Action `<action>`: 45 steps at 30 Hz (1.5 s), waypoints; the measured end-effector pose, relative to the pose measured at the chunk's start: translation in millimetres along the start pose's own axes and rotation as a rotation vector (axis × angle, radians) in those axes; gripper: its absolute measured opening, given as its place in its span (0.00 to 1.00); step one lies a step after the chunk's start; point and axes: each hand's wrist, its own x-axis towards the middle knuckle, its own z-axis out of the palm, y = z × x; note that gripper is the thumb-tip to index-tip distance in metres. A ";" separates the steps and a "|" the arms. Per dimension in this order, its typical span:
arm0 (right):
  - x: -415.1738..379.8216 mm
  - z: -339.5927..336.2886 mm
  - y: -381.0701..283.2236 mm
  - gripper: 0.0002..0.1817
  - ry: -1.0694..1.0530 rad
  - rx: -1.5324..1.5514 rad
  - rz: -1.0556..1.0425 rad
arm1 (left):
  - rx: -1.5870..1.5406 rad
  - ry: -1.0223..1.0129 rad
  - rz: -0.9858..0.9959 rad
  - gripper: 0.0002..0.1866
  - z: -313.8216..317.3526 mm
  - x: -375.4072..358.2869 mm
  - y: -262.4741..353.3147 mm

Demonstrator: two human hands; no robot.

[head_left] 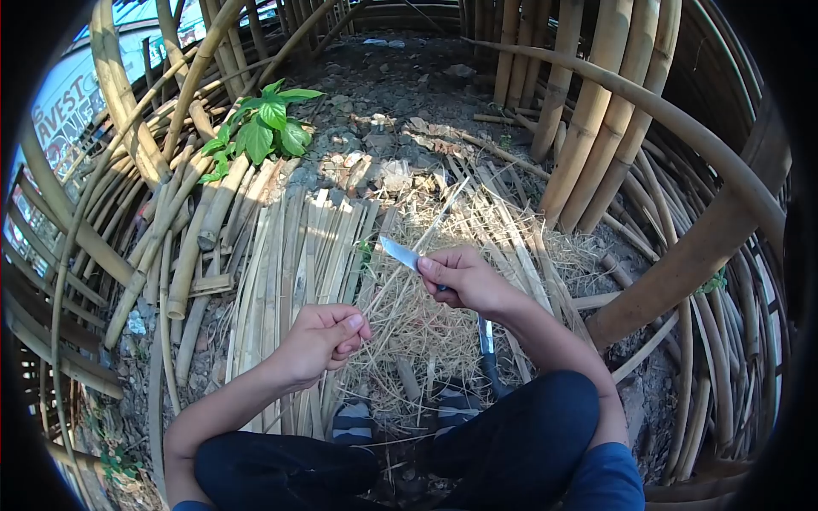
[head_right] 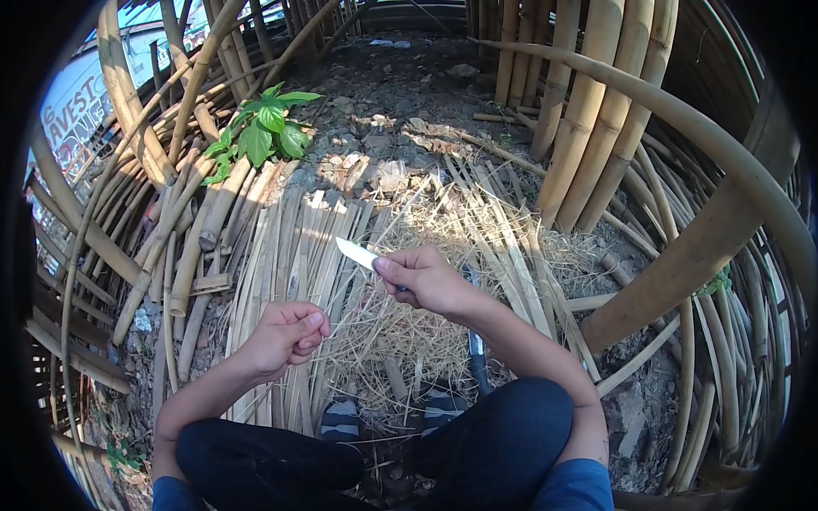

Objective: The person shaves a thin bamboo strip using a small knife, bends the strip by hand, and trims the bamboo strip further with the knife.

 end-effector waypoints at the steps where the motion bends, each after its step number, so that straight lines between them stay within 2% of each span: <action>1: -0.5 -9.4 -0.9 0.22 0.057 0.059 0.000 | -0.031 -0.021 -0.025 0.12 -2.3 -1.5 1.1; 2: -1.6 -14.2 -1.3 0.22 0.117 0.117 0.002 | -0.064 -0.045 -0.051 0.12 -4.0 -2.3 1.6; 4: -5.0 -4.4 -2.1 0.22 0.107 0.141 0.007 | -0.110 -0.075 -0.090 0.13 -4.5 -0.2 0.2; 6: -7.9 14.4 -4.6 0.23 -0.005 0.051 -0.030 | -0.159 -0.104 -0.129 0.13 -3.7 1.4 -1.4; 8: -5.3 7.5 -6.1 0.23 -0.004 0.059 -0.008 | -0.205 -0.130 -0.135 0.14 -6.0 0.6 -0.9; 10: -0.8 -23.8 -7.4 0.23 0.218 0.198 0.013 | -0.185 -0.116 -0.112 0.13 -9.8 -2.1 -2.3; 11: 0.2 -34.3 -5.5 0.22 0.287 0.143 0.004 | -0.166 -0.107 -0.084 0.13 -10.0 -2.1 -3.0; 12: -2.3 -31.8 -9.7 0.22 0.291 0.138 0.002 | -0.166 -0.112 -0.081 0.13 -8.3 -0.9 -3.3; 15: -8.8 -4.1 -12.4 0.22 0.064 0.127 0.066 | -0.023 -0.024 -0.023 0.13 -2.1 -0.3 -3.0; 18: -6.4 0.7 -12.1 0.23 0.061 0.052 0.072 | 0.115 0.011 0.029 0.12 1.7 -1.7 -1.7; 19: -4.2 -9.4 -10.8 0.23 0.148 0.139 0.108 | 0.140 0.031 0.040 0.12 1.0 -2.7 -2.3; 22: -3.4 -6.0 -10.0 0.23 0.174 0.147 0.126 | 0.179 0.058 0.058 0.12 -0.9 -1.4 -5.0; 23: -4.0 -1.1 -8.8 0.23 0.056 0.147 0.140 | 0.198 0.065 0.056 0.12 -1.1 -0.6 -5.5; 28: -0.1 -25.8 -11.0 0.23 0.217 0.151 0.105 | 0.166 0.062 0.031 0.12 -2.7 -5.0 -3.4; 31: -6.4 -8.3 -11.8 0.23 0.209 0.184 0.144 | 0.134 0.040 0.028 0.12 -0.2 -2.9 -3.4; 34: -5.1 -9.0 -10.6 0.23 0.078 0.131 0.188 | 0.118 0.037 0.011 0.12 -0.2 -3.7 -2.1; 36: -1.1 -36.0 -8.1 0.23 0.206 0.167 0.136 | 0.111 0.040 0.009 0.12 -2.4 -5.8 -3.2; 38: -0.5 -35.4 -3.7 0.23 0.218 0.178 0.154 | 0.117 0.041 0.004 0.12 -3.8 -3.2 -5.1; 42: -6.0 -11.5 -9.7 0.23 0.071 0.174 0.175 | 0.107 0.039 -0.038 0.12 -1.9 -3.1 -3.1; 45: -0.4 -52.4 -7.2 0.22 0.264 0.156 0.126 | 0.074 0.017 -0.031 0.12 -4.3 -6.8 -2.8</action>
